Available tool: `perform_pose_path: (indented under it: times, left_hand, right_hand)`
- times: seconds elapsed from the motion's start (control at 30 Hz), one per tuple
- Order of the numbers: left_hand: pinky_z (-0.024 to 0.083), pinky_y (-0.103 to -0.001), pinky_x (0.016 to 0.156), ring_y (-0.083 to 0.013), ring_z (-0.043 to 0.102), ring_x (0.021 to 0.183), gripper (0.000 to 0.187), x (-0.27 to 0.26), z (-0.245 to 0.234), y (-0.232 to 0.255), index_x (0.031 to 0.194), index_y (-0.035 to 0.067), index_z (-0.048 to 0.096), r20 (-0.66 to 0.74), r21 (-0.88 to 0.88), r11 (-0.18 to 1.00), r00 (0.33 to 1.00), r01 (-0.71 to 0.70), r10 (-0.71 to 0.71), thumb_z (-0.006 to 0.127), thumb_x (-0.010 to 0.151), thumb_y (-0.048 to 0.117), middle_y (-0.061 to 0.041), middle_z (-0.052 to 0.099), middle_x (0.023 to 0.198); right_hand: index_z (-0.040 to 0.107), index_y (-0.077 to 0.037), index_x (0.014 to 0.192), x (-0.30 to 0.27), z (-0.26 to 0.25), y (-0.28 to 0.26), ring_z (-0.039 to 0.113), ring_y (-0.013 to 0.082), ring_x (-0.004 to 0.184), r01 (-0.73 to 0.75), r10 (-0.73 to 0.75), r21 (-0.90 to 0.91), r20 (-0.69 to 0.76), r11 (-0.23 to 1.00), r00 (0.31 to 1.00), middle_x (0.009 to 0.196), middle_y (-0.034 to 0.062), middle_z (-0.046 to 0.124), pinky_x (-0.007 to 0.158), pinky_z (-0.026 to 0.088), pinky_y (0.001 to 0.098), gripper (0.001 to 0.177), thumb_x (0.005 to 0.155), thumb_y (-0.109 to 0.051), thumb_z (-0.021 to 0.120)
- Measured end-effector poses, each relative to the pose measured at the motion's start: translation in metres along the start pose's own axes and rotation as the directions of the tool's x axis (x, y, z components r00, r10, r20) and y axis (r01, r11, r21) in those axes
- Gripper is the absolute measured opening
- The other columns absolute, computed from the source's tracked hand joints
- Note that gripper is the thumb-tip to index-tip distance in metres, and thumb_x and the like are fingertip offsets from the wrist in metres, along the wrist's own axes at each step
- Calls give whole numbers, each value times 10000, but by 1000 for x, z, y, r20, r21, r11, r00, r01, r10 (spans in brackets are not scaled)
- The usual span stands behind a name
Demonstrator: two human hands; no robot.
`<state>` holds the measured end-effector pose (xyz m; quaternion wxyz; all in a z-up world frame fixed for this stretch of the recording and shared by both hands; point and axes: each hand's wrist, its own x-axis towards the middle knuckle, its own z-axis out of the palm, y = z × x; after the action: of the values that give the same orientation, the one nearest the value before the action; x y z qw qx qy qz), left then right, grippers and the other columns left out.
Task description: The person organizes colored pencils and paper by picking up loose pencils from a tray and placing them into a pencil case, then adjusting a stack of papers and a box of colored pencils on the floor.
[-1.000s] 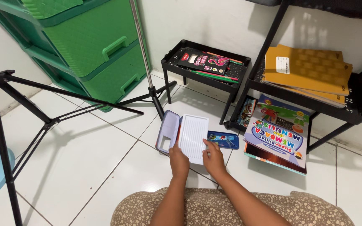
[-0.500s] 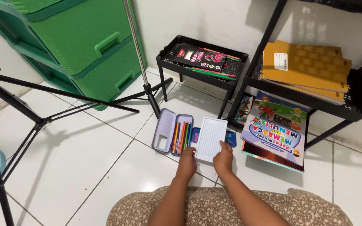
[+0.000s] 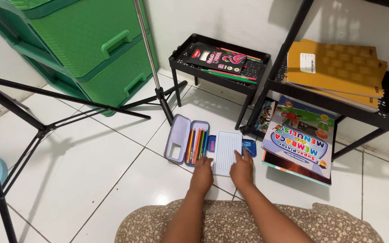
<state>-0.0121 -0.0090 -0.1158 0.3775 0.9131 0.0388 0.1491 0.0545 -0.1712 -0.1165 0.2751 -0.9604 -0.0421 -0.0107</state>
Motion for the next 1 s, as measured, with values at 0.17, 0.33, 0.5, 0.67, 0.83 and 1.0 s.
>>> perform_pose_path:
  times: [0.17, 0.33, 0.5, 0.67, 0.83, 1.0]
  left_hand:
    - [405, -469, 1078, -409, 505, 1279, 384, 2, -5, -2, 1192, 44, 698, -33, 248, 967, 997, -53, 63, 612, 823, -17, -243, 565, 1336]
    - [454, -440, 1011, -363, 546, 1207, 336, -2, 0, -6, 1179, 29, 677, 70, 337, 941, 997, 17, -43, 629, 847, 43, -192, 589, 1284]
    - [485, -425, 962, -350, 556, 1173, 373, -1, 10, -17, 1222, 8, 638, 70, 363, 931, 996, 33, -62, 629, 850, 37, -173, 597, 1255]
    - [453, -447, 984, -352, 531, 1190, 432, 0, 2, -8, 1243, 16, 624, 73, 366, 930, 995, 34, -65, 660, 816, 67, -171, 581, 1272]
    - [403, -491, 1022, -351, 499, 1266, 413, 4, -14, 14, 1224, 55, 664, -62, 300, 953, 998, 35, -17, 664, 812, 79, -158, 578, 1338]
    - [386, -494, 1053, -350, 506, 1263, 412, 10, -31, 33, 1210, 56, 692, -154, 287, 958, 987, 11, 35, 660, 799, 54, -157, 588, 1334]
  right_hand:
    - [582, -345, 1432, -24, -40, -45, 166, 397, 1542, 255, -235, -76, 206, 964, 950, 1662, 176, 210, 1246, 191, 506, 521, 925, -291, 687]
    - [558, -370, 1434, -34, -46, -62, 97, 364, 1564, 306, -238, -130, 378, 943, 895, 1676, 146, 161, 1260, 70, 527, 550, 905, -329, 702]
    - [549, -347, 1448, -31, -34, -51, 113, 366, 1562, 312, -239, -146, 378, 939, 895, 1675, 146, 177, 1259, 73, 530, 551, 916, -314, 688]
    - [551, -310, 1444, -29, -26, -45, 126, 361, 1557, 316, -254, -134, 348, 939, 902, 1665, 149, 197, 1253, 83, 521, 540, 918, -307, 676]
    - [596, -171, 1393, -23, -34, -61, 219, 389, 1523, 439, -437, -9, 86, 898, 895, 1617, 196, 300, 1229, 172, 517, 488, 911, -217, 658]
    - [616, -118, 1365, 16, -80, -109, 319, 399, 1517, 635, -621, -47, -275, 771, 734, 1581, 187, 428, 1240, 257, 527, 452, 913, -132, 642]
